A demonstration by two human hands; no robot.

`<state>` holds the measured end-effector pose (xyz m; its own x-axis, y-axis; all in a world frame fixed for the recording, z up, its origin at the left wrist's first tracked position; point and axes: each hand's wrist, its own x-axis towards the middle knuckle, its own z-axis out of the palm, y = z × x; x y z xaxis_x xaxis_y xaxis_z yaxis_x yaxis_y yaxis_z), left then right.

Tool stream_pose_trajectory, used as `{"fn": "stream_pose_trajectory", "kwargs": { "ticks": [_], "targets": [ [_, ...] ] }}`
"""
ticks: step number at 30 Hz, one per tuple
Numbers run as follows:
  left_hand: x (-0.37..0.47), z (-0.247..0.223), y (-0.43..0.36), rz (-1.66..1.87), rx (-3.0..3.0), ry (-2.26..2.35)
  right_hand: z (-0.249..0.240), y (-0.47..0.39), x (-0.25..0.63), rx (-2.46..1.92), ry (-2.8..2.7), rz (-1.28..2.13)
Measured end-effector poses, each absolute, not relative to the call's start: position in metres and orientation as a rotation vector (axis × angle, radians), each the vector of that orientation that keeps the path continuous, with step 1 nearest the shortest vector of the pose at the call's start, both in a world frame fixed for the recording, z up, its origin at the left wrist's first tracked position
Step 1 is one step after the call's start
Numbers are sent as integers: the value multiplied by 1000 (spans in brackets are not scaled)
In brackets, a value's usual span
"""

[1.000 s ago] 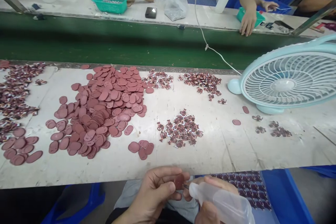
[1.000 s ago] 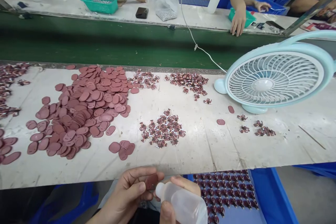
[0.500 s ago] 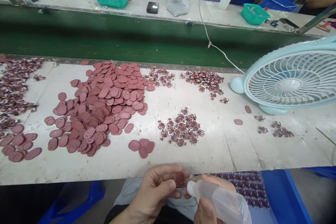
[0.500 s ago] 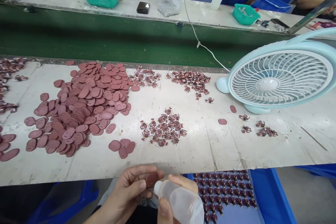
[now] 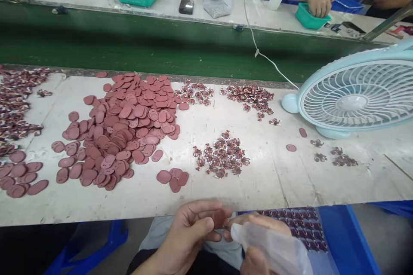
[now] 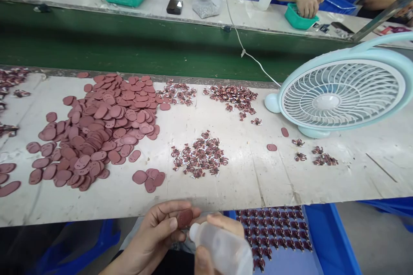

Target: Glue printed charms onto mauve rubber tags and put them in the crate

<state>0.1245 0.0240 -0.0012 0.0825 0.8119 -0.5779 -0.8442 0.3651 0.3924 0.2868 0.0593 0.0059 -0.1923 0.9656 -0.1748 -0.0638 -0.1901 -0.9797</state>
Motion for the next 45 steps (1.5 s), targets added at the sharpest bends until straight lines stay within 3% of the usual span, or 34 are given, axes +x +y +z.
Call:
{"fn": "stream_pose_trajectory", "kwargs": {
  "ticks": [7, 11, 17, 24, 31, 37, 45],
  "targets": [
    [120, 9, 24, 1231, -32, 871, 16, 137, 296, -1028, -152, 1842],
    [114, 16, 24, 1235, -54, 911, 8, 155, 310, -845, 42, 1959],
    [103, 20, 20, 1260, -105, 972, 4, 125, 301, -1038, -761, 1804],
    [94, 21, 19, 1309, -102, 999, -8, 130, 259, -1325, -2247, 902],
    [91, 16, 13, 1314, -92, 997, 6, 131, 268, -1146, -2602, 825],
    [92, 16, 12, 1325, -76, 988, 3, 124, 279, -1608, -2421, 676],
    [96, 15, 13, 1316, -32, 1004, 8, 119, 270, -1469, -2376, 972]
  ]
}}
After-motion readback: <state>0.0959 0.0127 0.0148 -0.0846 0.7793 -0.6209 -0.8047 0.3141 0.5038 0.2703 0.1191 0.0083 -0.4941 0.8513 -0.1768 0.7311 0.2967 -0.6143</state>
